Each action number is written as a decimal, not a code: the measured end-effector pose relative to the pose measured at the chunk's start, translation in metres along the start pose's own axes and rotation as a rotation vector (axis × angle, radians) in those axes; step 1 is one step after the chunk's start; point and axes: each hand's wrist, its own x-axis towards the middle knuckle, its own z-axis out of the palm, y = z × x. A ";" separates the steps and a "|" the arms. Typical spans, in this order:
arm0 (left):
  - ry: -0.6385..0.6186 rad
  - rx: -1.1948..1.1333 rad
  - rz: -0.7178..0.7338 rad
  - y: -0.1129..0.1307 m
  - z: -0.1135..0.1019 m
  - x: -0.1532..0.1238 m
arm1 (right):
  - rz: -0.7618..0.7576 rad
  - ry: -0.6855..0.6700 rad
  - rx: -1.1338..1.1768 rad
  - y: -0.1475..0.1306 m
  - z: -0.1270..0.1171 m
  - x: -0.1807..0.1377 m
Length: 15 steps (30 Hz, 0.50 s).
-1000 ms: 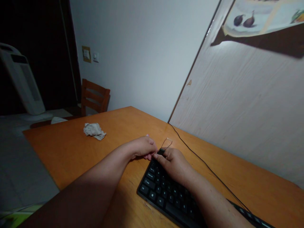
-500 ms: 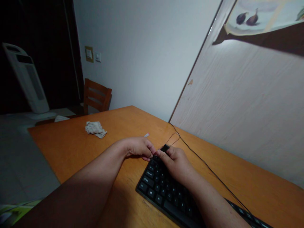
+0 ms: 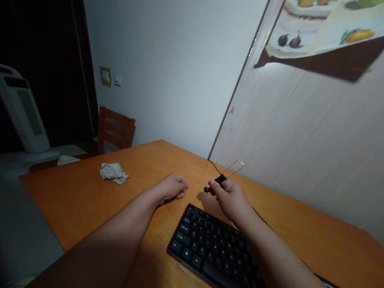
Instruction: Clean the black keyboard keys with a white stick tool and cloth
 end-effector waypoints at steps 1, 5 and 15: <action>0.030 0.001 -0.002 -0.002 0.000 0.002 | 0.012 -0.005 0.010 -0.001 0.000 0.002; 0.144 0.024 -0.001 -0.007 -0.004 0.009 | 0.023 -0.026 0.003 0.001 0.007 0.020; 0.367 0.250 0.108 -0.006 -0.015 0.010 | -0.070 -0.029 -0.156 0.036 0.048 0.088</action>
